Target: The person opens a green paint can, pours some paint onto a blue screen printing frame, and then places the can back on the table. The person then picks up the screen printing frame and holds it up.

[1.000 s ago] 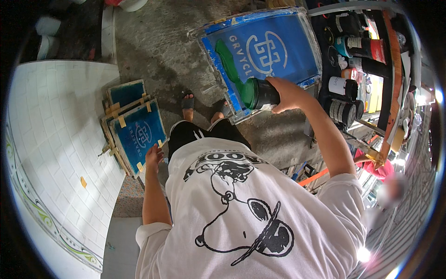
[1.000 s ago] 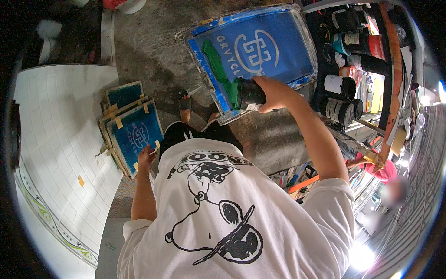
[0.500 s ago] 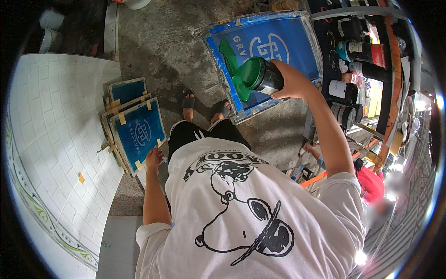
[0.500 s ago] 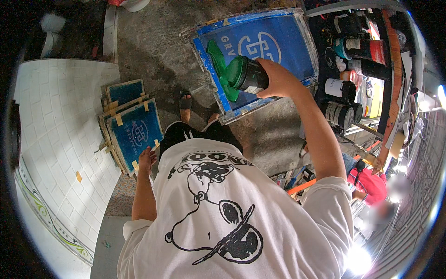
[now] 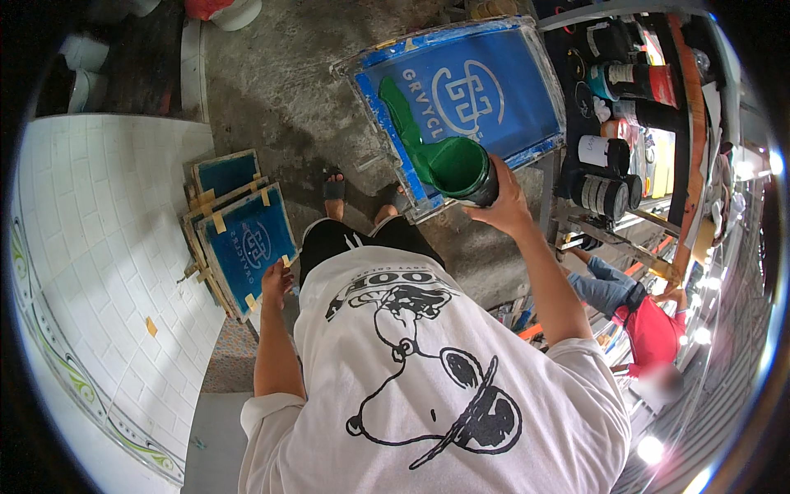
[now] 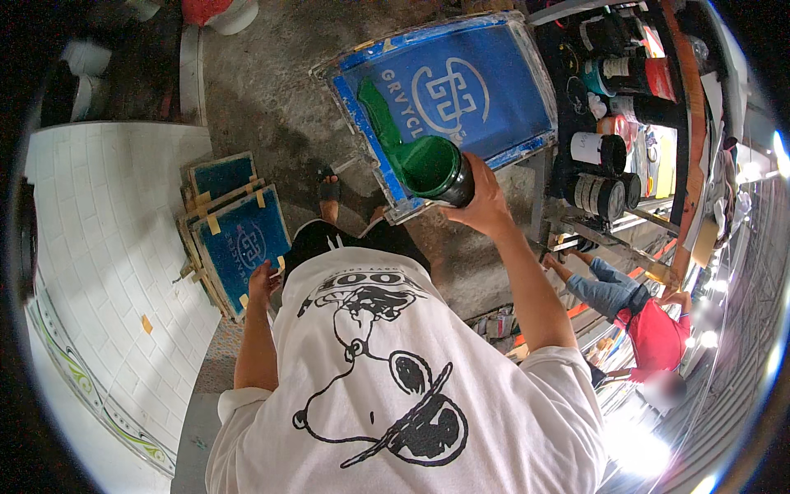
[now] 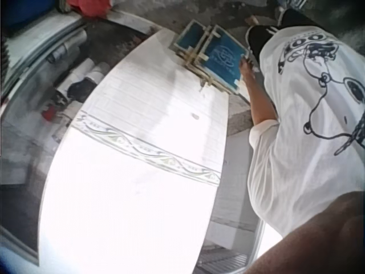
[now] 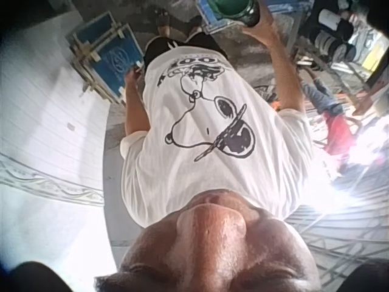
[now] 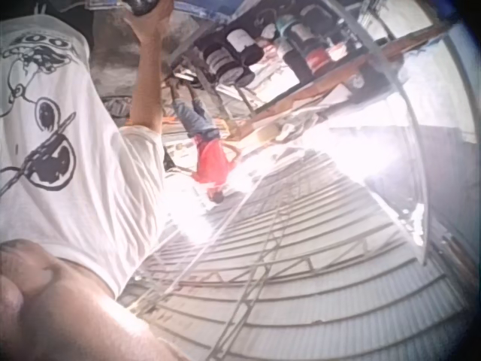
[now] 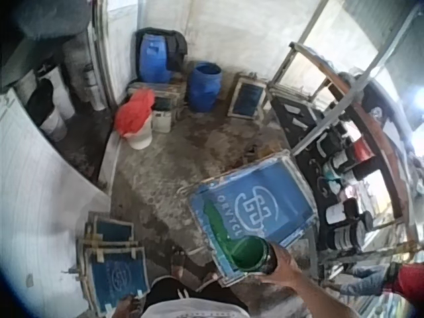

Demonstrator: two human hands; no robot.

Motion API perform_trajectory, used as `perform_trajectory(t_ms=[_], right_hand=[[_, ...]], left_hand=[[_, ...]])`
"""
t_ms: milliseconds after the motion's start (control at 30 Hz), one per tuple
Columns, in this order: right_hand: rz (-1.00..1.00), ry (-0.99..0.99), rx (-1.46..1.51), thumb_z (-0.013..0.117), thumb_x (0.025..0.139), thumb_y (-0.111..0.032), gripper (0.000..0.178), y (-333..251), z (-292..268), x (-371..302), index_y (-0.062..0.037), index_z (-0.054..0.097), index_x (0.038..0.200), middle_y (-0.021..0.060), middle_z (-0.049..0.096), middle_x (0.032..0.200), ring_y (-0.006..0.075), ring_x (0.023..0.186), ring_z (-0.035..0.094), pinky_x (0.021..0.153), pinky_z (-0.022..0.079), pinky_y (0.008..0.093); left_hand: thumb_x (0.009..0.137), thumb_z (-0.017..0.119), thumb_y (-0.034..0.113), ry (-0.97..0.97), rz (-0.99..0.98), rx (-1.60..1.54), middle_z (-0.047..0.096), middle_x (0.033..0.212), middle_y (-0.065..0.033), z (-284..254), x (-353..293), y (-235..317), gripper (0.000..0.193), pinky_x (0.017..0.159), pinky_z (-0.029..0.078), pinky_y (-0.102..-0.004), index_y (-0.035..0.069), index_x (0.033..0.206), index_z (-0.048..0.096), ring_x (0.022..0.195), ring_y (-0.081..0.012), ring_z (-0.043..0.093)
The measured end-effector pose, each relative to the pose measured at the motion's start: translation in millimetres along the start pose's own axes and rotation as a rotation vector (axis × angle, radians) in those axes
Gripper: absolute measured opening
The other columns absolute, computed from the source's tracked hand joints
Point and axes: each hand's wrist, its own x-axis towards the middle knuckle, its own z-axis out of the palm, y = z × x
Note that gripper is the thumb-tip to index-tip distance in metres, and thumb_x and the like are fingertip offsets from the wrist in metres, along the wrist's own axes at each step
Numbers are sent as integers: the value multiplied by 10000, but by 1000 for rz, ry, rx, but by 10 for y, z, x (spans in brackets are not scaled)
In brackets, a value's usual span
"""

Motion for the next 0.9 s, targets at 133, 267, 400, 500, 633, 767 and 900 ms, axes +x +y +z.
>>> perform_trajectory(t_ms=[133, 267, 400, 500, 633, 767, 900], right_hand=[[-13, 128, 0, 902, 606, -278, 1048, -46, 83, -169, -75, 364, 1482, 210, 493, 1403, 409, 1287, 506, 1061, 445, 514], [-128, 254, -73, 887, 610, -262, 1047, -72, 95, -266, -60, 353, 1487, 220, 473, 1418, 429, 1295, 485, 1069, 438, 528], [-144, 296, -128, 880, 624, -280, 1051, -38, 101, -353, -62, 341, 1500, 208, 456, 1441, 426, 1326, 452, 1087, 418, 538], [-126, 305, -127, 876, 632, -300, 1059, -18, 120, -405, -76, 331, 1511, 198, 439, 1460, 424, 1351, 425, 1107, 399, 541], [-75, 285, -121, 873, 637, -314, 1078, -26, 137, -459, -93, 303, 1525, 186, 420, 1476, 419, 1362, 409, 1122, 380, 546], [-79, 281, -129, 872, 642, -319, 1096, -1, 163, -511, -92, 277, 1534, 185, 401, 1487, 418, 1364, 400, 1122, 374, 552], [-65, 291, -125, 874, 634, -320, 1098, 0, 202, -534, -85, 283, 1529, 195, 404, 1482, 423, 1360, 404, 1120, 374, 550]], left_hand=[[965, 619, 479, 31, -22, 128, 666, 1154, -132, 71, -16, 176, 572, 743, 540, -335, 9, 1287, 573, 873, -210, 678], [981, 597, 464, 11, 14, 175, 655, 1217, -156, 83, 100, 252, 583, 792, 544, -358, 1, 1333, 552, 962, -243, 678], [980, 588, 487, -58, 15, 228, 596, 1358, -194, 86, 155, 379, 650, 864, 544, -378, -10, 1389, 504, 1126, -309, 647], [985, 585, 472, -68, 9, 238, 583, 1370, -204, 124, 109, 463, 643, 876, 543, -387, -10, 1401, 493, 1158, -326, 632], [990, 572, 474, -65, 13, 252, 573, 1380, -211, 141, 80, 495, 652, 908, 535, -404, -15, 1410, 479, 1190, -346, 616], [991, 561, 485, -92, -2, 267, 566, 1386, -215, 110, 130, 489, 673, 937, 524, -418, -20, 1423, 461, 1199, -354, 610], [993, 557, 492, -114, 7, 280, 562, 1388, -219, 98, 167, 504, 680, 918, 524, -414, -23, 1426, 457, 1178, -336, 619]])
